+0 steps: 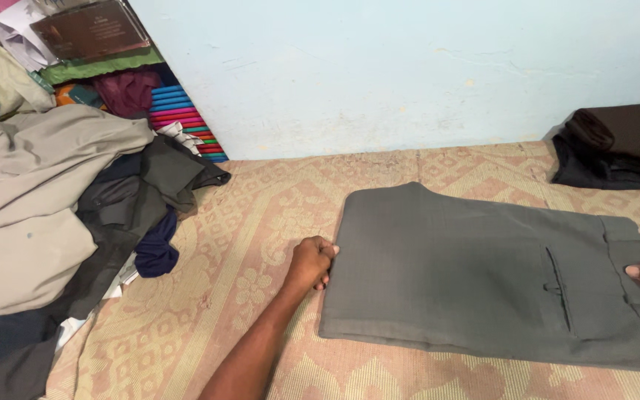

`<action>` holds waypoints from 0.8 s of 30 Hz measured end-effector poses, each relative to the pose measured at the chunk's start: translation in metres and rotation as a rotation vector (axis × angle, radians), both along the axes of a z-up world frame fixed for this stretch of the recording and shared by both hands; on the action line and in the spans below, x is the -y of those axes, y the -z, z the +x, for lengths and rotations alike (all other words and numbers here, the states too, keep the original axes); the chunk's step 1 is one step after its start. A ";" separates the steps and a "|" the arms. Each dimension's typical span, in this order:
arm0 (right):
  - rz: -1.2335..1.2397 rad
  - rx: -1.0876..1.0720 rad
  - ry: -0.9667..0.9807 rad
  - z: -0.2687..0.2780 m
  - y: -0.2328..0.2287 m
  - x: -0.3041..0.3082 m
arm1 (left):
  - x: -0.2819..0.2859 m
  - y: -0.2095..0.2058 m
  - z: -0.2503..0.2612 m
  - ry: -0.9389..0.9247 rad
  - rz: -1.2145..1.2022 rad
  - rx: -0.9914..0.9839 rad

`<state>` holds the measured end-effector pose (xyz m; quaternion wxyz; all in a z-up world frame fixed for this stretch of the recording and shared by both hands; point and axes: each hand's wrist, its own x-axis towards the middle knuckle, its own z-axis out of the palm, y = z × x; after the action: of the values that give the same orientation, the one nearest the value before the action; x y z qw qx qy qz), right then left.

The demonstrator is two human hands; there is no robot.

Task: The person smooths out a pair of grey pants on a patterned surface, aligns the legs, and folds the pants several times into a compact bundle.

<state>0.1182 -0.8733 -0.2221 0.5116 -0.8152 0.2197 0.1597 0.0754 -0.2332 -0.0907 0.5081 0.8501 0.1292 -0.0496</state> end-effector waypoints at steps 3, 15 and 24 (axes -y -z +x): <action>-0.009 0.001 -0.005 0.006 -0.007 0.005 | 0.004 0.002 -0.002 -0.009 0.081 0.020; -0.423 0.071 -0.066 0.010 -0.023 0.007 | 0.023 0.000 -0.008 0.039 0.566 0.238; -0.853 0.801 -0.185 -0.070 -0.153 -0.164 | 0.075 -0.036 -0.058 0.518 0.688 0.585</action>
<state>0.0482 -0.7091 -0.0689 0.1657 -0.9614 -0.0178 -0.2191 0.0174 -0.3086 -0.0550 0.1852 0.9504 -0.2238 0.1112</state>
